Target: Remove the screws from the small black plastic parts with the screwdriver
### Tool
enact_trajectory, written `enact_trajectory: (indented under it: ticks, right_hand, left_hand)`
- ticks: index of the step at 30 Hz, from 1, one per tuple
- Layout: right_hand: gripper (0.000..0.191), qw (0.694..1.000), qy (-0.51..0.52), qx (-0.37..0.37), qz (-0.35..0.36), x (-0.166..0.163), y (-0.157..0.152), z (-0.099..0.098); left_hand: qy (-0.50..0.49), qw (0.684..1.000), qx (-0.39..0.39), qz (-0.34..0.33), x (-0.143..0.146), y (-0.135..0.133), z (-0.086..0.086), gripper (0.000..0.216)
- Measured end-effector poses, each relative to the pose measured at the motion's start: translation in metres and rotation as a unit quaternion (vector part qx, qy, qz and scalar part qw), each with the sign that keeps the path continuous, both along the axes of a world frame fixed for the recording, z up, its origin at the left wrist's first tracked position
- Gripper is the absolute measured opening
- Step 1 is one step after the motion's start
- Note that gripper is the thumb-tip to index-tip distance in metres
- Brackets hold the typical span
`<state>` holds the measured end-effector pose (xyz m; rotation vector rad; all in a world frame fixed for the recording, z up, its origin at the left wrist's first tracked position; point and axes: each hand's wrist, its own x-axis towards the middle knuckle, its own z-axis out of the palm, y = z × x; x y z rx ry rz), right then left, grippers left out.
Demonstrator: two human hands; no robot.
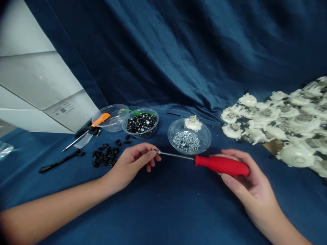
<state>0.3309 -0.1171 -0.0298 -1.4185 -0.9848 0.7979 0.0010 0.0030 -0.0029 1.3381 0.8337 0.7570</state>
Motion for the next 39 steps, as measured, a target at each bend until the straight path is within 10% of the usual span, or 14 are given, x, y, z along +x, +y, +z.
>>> enact_trajectory:
  ticks: [39]
  right_hand:
    - [0.042, 0.997, 0.067, -0.023, 0.034, 0.008, 0.0064, -0.0029]
  left_hand:
    - [0.114, 0.979, 0.166, 0.027, -0.0028, -0.0092, 0.006, 0.022]
